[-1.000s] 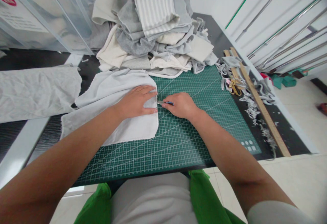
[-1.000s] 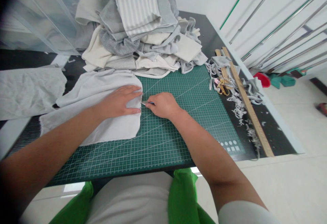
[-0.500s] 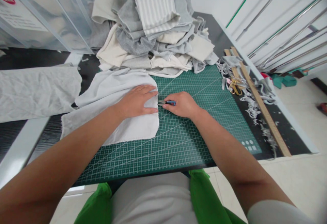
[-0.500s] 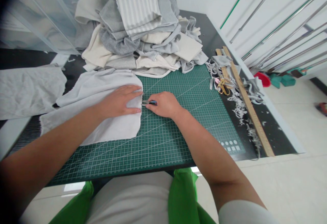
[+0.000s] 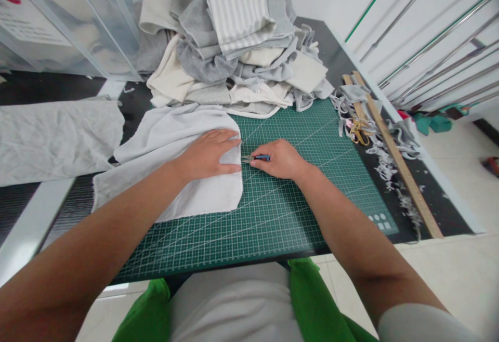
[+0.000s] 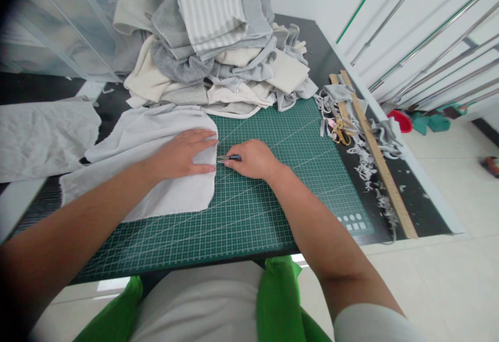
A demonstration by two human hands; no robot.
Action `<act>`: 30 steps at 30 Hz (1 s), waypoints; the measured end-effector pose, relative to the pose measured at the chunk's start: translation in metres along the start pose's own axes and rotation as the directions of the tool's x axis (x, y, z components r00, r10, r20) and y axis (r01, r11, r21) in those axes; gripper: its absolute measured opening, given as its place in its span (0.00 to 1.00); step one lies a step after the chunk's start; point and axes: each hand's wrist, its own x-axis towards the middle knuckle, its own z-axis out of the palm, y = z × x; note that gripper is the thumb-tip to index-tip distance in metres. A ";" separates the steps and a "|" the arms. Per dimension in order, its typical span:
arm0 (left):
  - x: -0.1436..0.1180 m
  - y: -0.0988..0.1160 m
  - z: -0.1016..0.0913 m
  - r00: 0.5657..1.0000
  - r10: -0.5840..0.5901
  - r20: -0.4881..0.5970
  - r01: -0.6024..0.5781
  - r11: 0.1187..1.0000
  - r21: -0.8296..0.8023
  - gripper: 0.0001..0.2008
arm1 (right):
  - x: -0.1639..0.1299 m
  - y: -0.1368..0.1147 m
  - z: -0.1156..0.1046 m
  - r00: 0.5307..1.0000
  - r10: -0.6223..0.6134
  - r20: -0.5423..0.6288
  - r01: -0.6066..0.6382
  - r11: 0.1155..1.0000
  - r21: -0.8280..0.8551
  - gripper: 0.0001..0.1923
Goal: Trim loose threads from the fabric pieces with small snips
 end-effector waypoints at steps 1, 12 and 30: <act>0.000 0.000 0.000 1.000 0.000 0.001 0.000 1.000 0.001 0.39 | 0.000 0.000 0.000 1.000 -0.002 0.000 0.002 1.000 0.000 0.13; 0.000 -0.001 0.001 1.000 0.003 -0.004 -0.003 1.000 0.002 0.40 | -0.001 -0.002 0.000 0.999 -0.035 0.016 0.035 0.999 -0.009 0.12; 0.001 -0.001 0.001 1.000 0.002 -0.017 -0.002 0.999 -0.033 0.41 | -0.001 -0.003 0.001 0.996 -0.075 0.037 0.076 0.997 -0.027 0.12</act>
